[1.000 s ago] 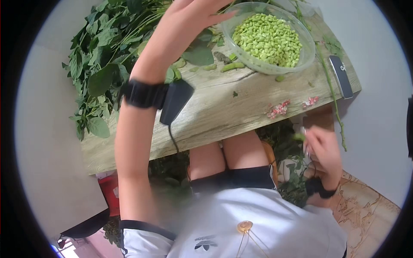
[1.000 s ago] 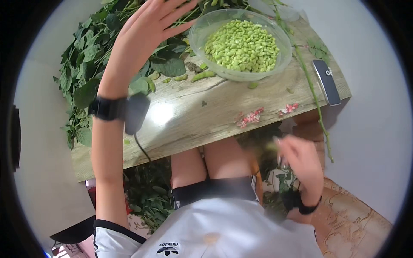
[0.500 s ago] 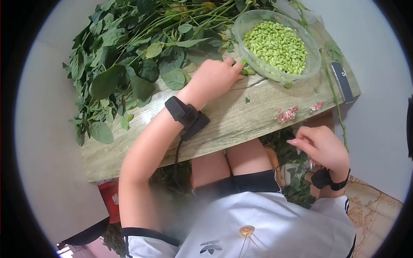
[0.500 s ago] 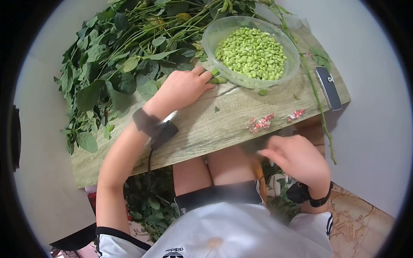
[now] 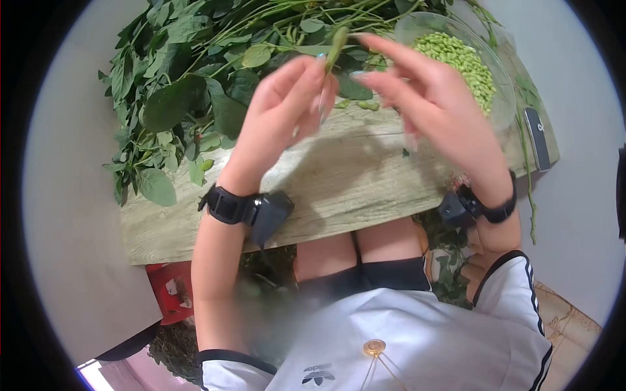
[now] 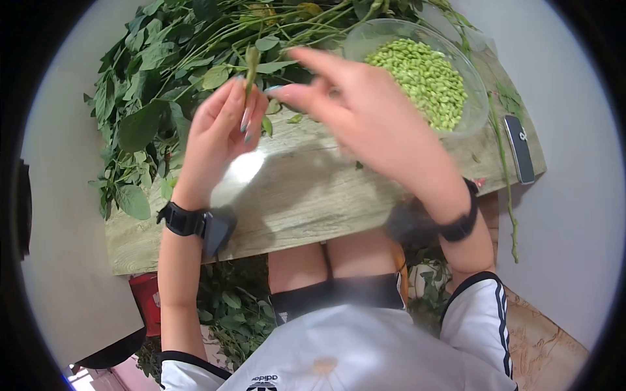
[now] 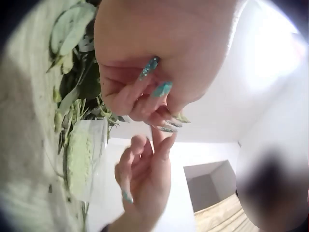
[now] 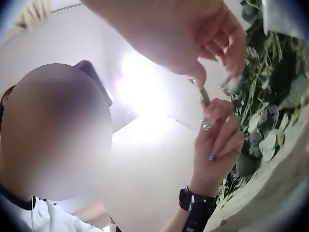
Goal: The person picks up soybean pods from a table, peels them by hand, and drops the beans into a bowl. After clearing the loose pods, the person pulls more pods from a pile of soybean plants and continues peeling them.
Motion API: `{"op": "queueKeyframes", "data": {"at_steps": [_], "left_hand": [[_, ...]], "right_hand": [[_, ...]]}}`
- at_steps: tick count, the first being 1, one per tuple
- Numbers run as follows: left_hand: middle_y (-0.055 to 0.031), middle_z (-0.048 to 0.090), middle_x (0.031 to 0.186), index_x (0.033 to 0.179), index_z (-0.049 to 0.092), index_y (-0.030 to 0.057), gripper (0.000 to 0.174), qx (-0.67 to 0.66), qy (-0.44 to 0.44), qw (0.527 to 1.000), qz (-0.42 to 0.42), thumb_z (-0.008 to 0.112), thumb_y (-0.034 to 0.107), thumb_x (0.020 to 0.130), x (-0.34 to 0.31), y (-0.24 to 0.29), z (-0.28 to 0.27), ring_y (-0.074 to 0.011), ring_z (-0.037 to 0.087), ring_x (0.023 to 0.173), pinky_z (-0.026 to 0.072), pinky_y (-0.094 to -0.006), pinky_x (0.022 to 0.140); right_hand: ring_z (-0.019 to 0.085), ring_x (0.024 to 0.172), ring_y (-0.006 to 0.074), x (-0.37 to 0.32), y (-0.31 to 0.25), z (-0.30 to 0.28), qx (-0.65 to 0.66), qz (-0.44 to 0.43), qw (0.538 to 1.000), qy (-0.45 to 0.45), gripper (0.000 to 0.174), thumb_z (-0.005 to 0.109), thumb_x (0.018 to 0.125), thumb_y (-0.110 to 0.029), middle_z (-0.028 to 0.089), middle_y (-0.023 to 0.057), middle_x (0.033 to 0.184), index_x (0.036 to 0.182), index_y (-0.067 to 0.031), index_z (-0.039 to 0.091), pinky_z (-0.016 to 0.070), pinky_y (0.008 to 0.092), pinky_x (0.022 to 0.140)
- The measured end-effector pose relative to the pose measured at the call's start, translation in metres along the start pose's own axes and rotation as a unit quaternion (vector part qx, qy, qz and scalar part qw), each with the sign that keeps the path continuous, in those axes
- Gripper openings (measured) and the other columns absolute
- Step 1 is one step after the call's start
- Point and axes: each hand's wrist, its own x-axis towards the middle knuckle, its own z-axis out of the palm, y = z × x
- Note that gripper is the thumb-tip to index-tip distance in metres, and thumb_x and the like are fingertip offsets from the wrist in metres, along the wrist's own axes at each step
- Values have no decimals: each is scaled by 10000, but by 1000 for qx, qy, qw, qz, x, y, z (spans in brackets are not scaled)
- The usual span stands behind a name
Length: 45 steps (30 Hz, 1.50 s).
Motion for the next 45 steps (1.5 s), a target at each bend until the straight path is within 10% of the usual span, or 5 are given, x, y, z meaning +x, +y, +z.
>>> {"op": "queueKeyframes", "data": {"at_steps": [2,6,8,12,45], "left_hand": [[38,560,733,994,597,70,325,-108,-8,994,-21,461,360,1046,-5,-16,-2,-13,415,479,307,-167,410],[-48,598,799,870,532,51,549,17,36,998,-58,297,512,1052,-12,-11,-7,-85,544,527,355,-200,448],[-39,602,720,815,530,50,666,122,61,988,-67,212,594,1031,-14,-11,-15,-89,563,514,361,-201,444],[2,540,604,784,553,35,481,103,129,986,24,420,413,1050,-15,-13,-19,-59,507,468,378,-186,437],[65,317,566,919,431,113,178,-104,63,969,-213,349,270,924,-13,-26,-10,-67,302,429,187,-241,401]], "right_hand": [[587,492,134,23,2,18,239,15,955,-178,267,635,948,-197,633,68,664,1093,27,644,429,232,493],[618,581,143,36,29,58,333,-27,927,-169,208,641,938,-160,647,49,714,1031,26,640,461,245,534],[651,698,189,40,41,69,143,-179,973,29,145,633,933,-130,661,60,781,971,10,635,492,276,590],[629,804,293,30,45,65,-64,-278,958,30,140,671,879,-138,648,98,836,964,-27,652,513,353,648],[629,699,186,19,57,76,-180,-328,927,33,109,673,773,-117,588,18,737,877,-90,656,506,317,564]]}}
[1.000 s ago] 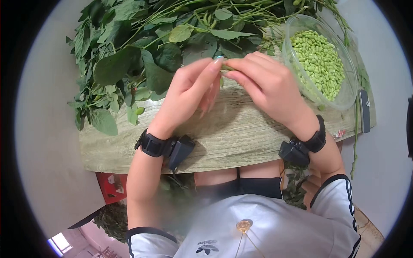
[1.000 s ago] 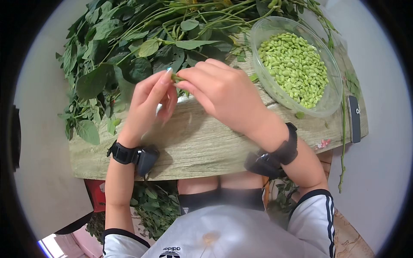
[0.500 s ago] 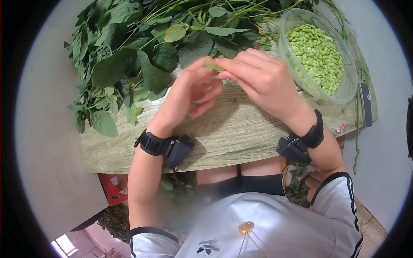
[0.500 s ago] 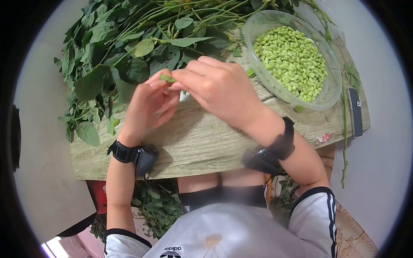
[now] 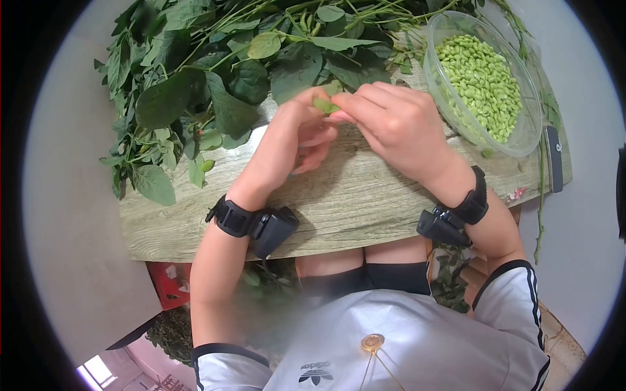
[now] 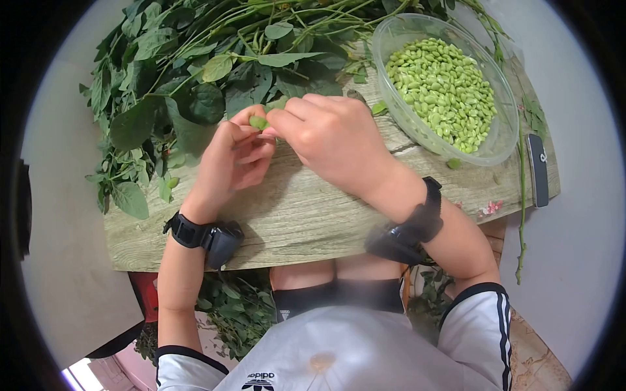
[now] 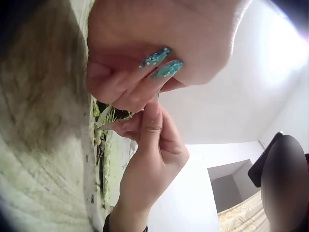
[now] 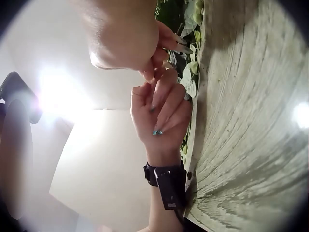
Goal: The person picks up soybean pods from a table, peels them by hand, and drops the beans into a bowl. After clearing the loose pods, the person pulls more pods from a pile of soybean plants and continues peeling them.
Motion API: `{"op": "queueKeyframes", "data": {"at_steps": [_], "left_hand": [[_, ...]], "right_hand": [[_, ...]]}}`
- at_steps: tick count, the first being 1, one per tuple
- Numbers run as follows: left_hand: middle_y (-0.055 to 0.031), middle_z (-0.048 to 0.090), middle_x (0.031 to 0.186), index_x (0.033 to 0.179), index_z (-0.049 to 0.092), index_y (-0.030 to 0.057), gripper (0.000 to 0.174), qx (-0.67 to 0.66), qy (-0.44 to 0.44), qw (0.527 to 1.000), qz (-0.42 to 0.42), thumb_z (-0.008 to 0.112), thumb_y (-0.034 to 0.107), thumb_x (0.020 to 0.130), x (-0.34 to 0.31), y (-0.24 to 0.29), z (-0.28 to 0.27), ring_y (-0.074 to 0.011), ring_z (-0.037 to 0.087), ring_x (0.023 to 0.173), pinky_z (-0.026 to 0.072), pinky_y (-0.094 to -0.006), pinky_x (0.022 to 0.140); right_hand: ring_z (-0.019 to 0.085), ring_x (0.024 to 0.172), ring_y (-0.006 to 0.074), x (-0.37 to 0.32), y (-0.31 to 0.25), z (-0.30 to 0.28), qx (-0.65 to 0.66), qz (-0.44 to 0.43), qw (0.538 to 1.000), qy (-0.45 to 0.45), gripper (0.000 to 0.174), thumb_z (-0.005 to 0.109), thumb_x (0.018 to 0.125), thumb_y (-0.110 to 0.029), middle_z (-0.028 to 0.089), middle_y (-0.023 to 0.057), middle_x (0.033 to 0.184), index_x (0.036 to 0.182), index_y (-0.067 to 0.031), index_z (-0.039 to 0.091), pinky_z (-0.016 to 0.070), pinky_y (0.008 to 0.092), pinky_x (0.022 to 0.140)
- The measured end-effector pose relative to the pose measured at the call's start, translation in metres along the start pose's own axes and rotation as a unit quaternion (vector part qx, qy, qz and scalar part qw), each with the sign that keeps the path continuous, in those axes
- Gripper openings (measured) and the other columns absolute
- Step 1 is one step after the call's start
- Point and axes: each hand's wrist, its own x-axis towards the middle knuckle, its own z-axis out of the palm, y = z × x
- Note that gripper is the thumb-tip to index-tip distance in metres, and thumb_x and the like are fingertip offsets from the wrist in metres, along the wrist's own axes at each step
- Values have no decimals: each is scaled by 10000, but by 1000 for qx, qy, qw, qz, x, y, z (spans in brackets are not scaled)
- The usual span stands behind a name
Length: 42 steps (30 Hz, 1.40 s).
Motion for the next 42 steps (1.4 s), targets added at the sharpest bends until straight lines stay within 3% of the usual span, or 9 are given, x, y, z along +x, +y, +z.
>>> {"op": "queueKeyframes", "data": {"at_steps": [8,14,16,23,27,31,35,37,42], "left_hand": [[39,347,575,951,465,60,227,41,46,996,66,360,261,931,-2,-1,4,-77,341,419,220,-229,391],[27,350,580,899,490,42,248,85,51,989,106,362,252,935,-6,5,5,-74,307,420,232,-226,380],[29,345,581,893,493,41,253,92,55,988,113,359,251,936,-5,5,5,-72,292,422,237,-224,380],[13,412,628,882,502,25,188,155,78,978,116,392,169,932,-6,0,6,-67,354,521,317,-236,466],[-33,509,710,911,496,0,170,219,92,959,156,392,133,935,-4,-5,8,-106,444,650,378,-278,584],[35,437,701,935,492,51,164,191,89,962,173,377,165,959,-3,-10,10,-16,335,557,261,-182,458],[9,476,702,933,520,23,184,239,73,953,172,393,153,958,-6,-3,15,-55,380,577,311,-217,502],[-24,506,680,934,528,0,184,225,80,958,161,406,136,953,-6,-3,13,-97,432,601,363,-256,546],[53,457,598,945,574,30,288,112,82,987,80,495,295,1026,-3,-2,15,-2,344,451,224,-193,412]], "right_hand": [[641,608,256,-1,-12,-1,43,92,995,5,85,668,876,-182,594,64,722,883,-99,657,482,363,494],[641,545,225,4,-5,2,247,150,957,18,137,658,900,-186,633,80,701,874,-56,691,470,337,476],[649,518,146,9,-6,-8,423,314,844,-101,220,616,952,-209,605,46,619,867,-23,696,450,283,466],[626,495,112,8,-2,-4,586,376,701,-155,370,539,1016,-293,513,-18,566,883,14,697,476,234,485],[613,485,130,6,0,-2,657,410,609,-171,383,510,1026,-311,431,-38,570,893,27,635,584,310,572],[589,470,126,2,9,1,764,405,476,-163,336,488,1032,-292,438,-33,602,932,18,570,628,355,622],[555,457,108,1,14,4,764,415,468,-157,327,488,1032,-286,473,-18,624,946,20,567,633,353,612],[522,437,105,7,8,3,668,439,585,-137,360,497,1022,-288,475,-21,613,882,28,599,623,358,578],[518,443,73,4,5,11,572,417,694,-133,393,496,1025,-306,518,-9,652,820,12,601,580,291,501]]}}
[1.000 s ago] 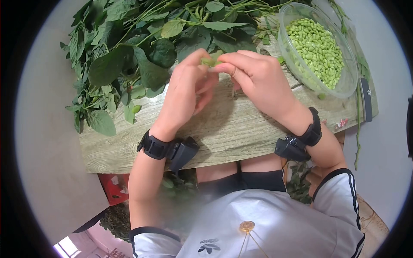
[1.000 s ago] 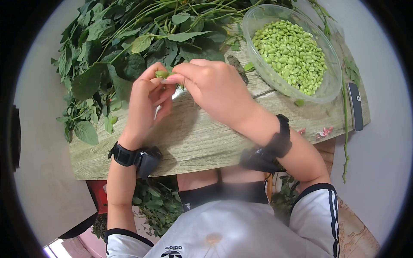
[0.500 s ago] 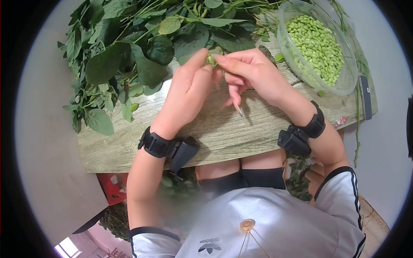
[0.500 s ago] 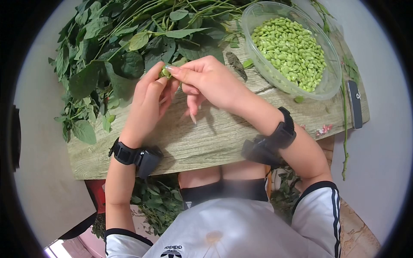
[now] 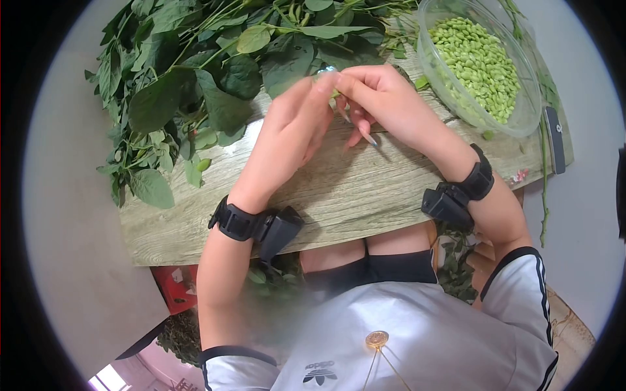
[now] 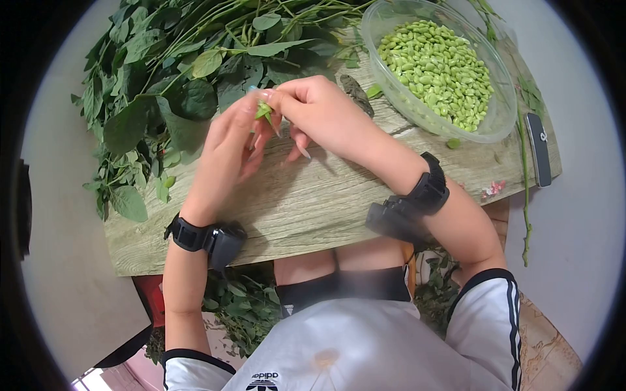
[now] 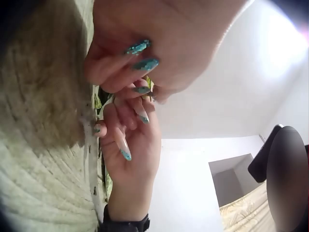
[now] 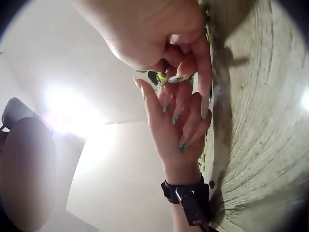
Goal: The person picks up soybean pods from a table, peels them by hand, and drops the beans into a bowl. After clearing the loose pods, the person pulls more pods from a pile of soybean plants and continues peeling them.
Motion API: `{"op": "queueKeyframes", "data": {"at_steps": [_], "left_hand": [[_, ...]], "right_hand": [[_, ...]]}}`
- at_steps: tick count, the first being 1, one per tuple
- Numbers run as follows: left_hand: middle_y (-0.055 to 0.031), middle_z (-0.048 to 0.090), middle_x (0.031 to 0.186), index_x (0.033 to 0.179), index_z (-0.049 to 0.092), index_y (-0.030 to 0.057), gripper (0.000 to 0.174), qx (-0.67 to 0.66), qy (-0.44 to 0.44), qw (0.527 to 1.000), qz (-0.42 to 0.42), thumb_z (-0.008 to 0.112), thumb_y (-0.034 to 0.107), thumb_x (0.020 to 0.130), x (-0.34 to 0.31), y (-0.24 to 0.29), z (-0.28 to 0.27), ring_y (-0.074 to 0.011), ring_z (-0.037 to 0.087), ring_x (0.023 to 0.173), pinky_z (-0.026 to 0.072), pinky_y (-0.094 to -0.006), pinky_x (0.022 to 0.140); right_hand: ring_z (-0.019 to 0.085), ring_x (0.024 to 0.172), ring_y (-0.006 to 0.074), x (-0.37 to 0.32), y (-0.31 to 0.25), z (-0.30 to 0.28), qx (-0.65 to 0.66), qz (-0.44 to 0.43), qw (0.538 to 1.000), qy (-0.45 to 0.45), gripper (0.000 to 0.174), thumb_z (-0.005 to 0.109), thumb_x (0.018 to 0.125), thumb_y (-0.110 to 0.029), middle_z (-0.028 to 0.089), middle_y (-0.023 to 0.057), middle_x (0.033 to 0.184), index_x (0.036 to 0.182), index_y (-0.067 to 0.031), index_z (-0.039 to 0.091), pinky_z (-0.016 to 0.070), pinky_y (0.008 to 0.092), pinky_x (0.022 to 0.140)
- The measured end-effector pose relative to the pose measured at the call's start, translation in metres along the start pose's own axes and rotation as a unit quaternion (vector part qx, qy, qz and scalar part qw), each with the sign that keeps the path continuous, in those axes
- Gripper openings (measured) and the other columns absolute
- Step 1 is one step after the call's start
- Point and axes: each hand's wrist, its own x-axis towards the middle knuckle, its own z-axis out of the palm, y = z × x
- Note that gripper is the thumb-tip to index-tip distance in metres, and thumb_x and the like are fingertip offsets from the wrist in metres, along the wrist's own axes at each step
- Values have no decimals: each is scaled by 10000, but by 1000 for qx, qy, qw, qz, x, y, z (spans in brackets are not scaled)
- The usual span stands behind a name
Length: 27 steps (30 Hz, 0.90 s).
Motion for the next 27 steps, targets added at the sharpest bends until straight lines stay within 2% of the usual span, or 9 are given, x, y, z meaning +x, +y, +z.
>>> {"op": "queueKeyframes", "data": {"at_steps": [5,7,10,16,18,21,23,26,27], "left_hand": [[42,496,610,924,559,28,305,13,-34,999,4,520,313,1027,3,1,-2,-4,361,438,248,-193,397],[34,515,620,927,560,25,283,10,-36,999,2,525,288,1024,4,1,-5,-7,368,429,258,-195,389],[17,555,660,929,575,25,266,0,-45,999,27,526,270,1020,7,-8,-10,-18,389,415,275,-198,376],[9,584,712,936,598,31,198,50,-58,997,22,528,204,1002,5,-1,-12,-27,417,425,312,-184,383],[7,605,743,944,602,32,171,115,-22,991,67,532,180,996,2,5,-15,-21,423,436,328,-179,389],[36,547,674,939,597,13,182,67,23,988,140,515,159,1011,3,25,-12,-6,402,427,284,-165,380],[63,482,573,910,601,12,209,92,33,979,179,525,174,1018,5,40,-2,14,342,392,228,-170,378],[43,478,573,890,600,-6,211,140,12,970,196,553,166,1002,16,66,22,-4,397,434,274,-208,396],[65,455,586,919,631,-6,229,210,2,946,249,562,196,1003,25,72,35,1,355,473,240,-207,420]], "right_hand": [[507,426,64,-3,-1,6,-16,-28,999,14,427,494,1029,-347,538,0,646,778,-11,572,521,254,444],[478,451,45,-5,-5,4,-7,-16,1000,24,424,488,1032,-387,405,-44,602,800,-34,527,535,252,503],[450,434,42,-1,0,-1,-17,-52,998,19,449,482,1030,-418,391,-51,583,774,-50,505,512,230,494],[489,396,82,6,5,-5,-29,-97,989,108,460,455,1039,-390,479,-4,516,769,-32,560,441,246,414],[497,395,92,7,6,-1,-59,-100,985,126,458,457,1038,-388,476,1,504,778,-29,574,439,250,418],[540,405,132,11,12,-1,-96,-86,981,145,468,462,1033,-372,512,31,510,764,-19,609,441,279,430],[560,412,159,21,26,-2,-131,-197,961,142,496,468,1027,-371,545,60,529,722,-8,614,460,310,458],[582,444,186,4,6,2,-126,-138,975,123,474,468,1014,-331,559,88,550,714,4,621,481,334,496],[589,457,188,0,3,3,-102,-110,982,115,461,467,1010,-317,558,93,552,719,4,624,486,335,506]]}}
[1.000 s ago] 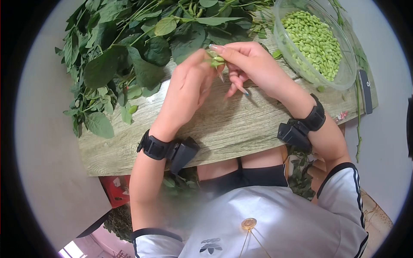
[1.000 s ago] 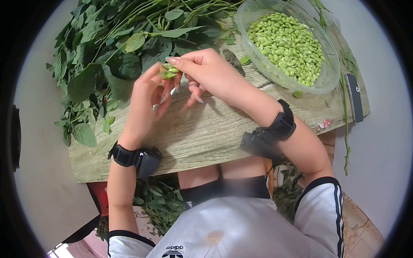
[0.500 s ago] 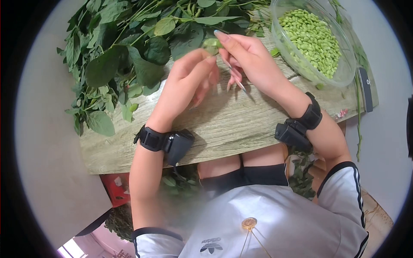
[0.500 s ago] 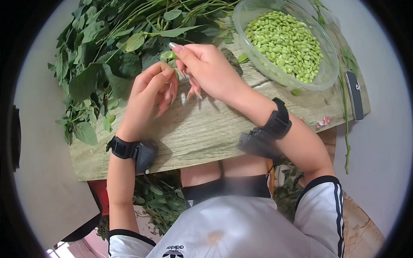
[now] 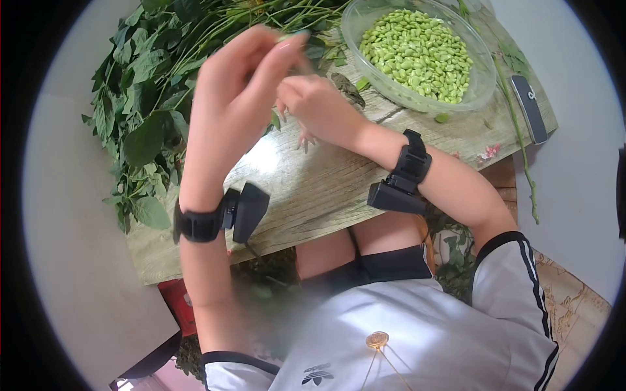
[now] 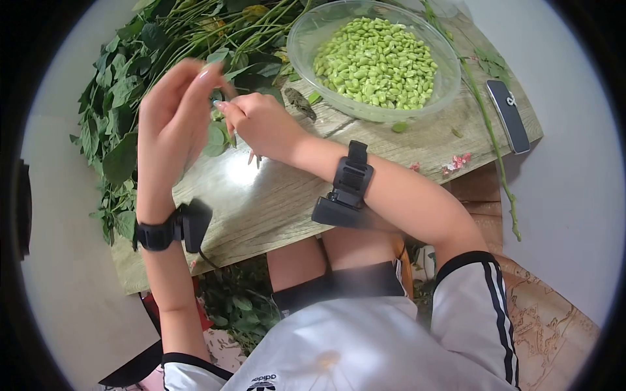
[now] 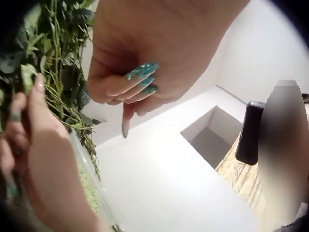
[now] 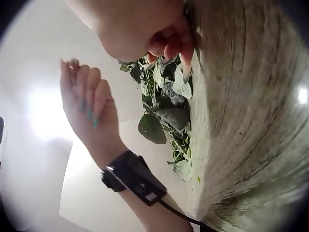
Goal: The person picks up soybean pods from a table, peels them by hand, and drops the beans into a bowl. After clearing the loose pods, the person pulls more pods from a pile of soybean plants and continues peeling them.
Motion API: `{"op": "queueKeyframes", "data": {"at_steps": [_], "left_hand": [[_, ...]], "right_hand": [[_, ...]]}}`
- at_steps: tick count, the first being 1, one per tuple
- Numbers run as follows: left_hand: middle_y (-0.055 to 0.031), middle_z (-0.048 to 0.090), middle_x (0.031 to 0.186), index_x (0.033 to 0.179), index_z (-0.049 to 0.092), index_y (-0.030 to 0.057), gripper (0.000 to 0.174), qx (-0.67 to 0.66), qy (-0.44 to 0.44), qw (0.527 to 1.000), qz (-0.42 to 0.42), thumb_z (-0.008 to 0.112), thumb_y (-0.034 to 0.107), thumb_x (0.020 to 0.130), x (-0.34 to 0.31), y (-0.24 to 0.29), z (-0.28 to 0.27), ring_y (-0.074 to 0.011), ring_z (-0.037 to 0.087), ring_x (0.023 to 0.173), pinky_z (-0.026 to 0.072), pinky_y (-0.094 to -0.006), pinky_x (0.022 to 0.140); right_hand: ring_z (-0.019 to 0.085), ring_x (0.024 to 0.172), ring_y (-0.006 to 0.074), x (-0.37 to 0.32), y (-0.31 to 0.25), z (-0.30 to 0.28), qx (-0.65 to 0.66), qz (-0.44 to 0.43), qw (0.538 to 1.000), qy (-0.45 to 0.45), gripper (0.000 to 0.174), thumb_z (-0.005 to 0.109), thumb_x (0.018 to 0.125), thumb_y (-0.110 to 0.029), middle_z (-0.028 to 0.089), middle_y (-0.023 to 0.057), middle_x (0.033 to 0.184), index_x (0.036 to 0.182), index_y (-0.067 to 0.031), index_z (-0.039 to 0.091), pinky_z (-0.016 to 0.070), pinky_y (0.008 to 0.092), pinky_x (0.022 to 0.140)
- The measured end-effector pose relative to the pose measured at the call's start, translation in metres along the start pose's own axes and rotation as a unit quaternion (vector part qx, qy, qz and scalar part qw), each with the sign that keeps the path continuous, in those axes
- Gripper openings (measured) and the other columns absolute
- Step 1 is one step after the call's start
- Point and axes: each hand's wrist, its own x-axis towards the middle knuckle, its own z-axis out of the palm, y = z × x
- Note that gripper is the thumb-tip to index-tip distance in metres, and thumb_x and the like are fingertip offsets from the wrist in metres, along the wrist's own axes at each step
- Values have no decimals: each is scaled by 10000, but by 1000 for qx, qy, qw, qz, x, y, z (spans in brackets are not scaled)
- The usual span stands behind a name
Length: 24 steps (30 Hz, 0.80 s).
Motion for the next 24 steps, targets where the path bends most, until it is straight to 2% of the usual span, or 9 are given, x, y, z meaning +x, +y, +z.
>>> {"op": "queueKeyframes", "data": {"at_steps": [2,4,7,10,12,14,19,21,24], "left_hand": [[86,432,598,948,662,-5,255,69,-17,996,60,571,226,1004,21,14,19,5,312,512,205,-205,445],[65,422,586,980,694,1,273,183,-54,980,48,601,259,988,39,27,36,-18,277,514,204,-225,446],[41,361,565,975,703,7,299,225,-50,970,84,599,287,987,49,28,49,-44,249,519,197,-263,452],[27,334,546,957,701,9,307,226,-73,970,55,593,295,988,47,36,60,-60,252,507,199,-280,457],[20,319,538,951,701,12,310,202,-86,975,28,589,298,988,47,39,69,-73,252,499,202,-288,459],[1,316,528,947,705,16,310,250,-46,963,90,579,296,991,56,37,80,-88,258,488,213,-292,459],[-7,319,527,1053,696,17,312,207,-48,973,90,515,268,1018,52,34,93,-90,278,484,239,-301,455],[-52,453,582,1018,643,-22,291,159,-102,979,72,515,240,1008,40,49,98,-188,433,539,352,-351,514],[-198,653,937,1032,590,-58,344,-35,-181,980,74,488,269,1002,9,68,130,-400,618,855,484,-487,747]], "right_hand": [[599,476,205,5,14,-1,2,-8,1000,-1,402,469,985,-250,562,108,562,732,21,624,494,339,502],[603,476,216,11,33,-1,-65,-190,979,26,350,474,956,-194,548,113,550,726,33,609,506,337,474],[611,483,217,7,17,-3,24,-31,999,7,282,477,928,-136,573,112,589,752,45,604,514,331,443],[593,444,209,6,17,-1,105,-61,993,-1,216,497,915,-120,615,109,666,860,57,609,503,326,399],[659,619,225,5,13,-4,51,-3,996,-71,189,513,919,-99,657,125,819,990,52,602,548,351,542],[664,882,236,8,15,8,-57,-312,947,58,182,530,933,-93,657,133,931,1047,29,601,535,367,759],[607,1051,205,4,22,1,-95,-228,969,19,186,549,960,-131,651,132,1060,1077,-7,622,484,358,883],[651,793,150,26,44,18,90,-101,991,-19,300,569,992,-324,643,66,764,924,-52,678,536,310,743],[539,438,130,11,10,6,-25,9,998,-54,452,514,1014,-376,538,14,545,749,-32,641,464,266,464]]}}
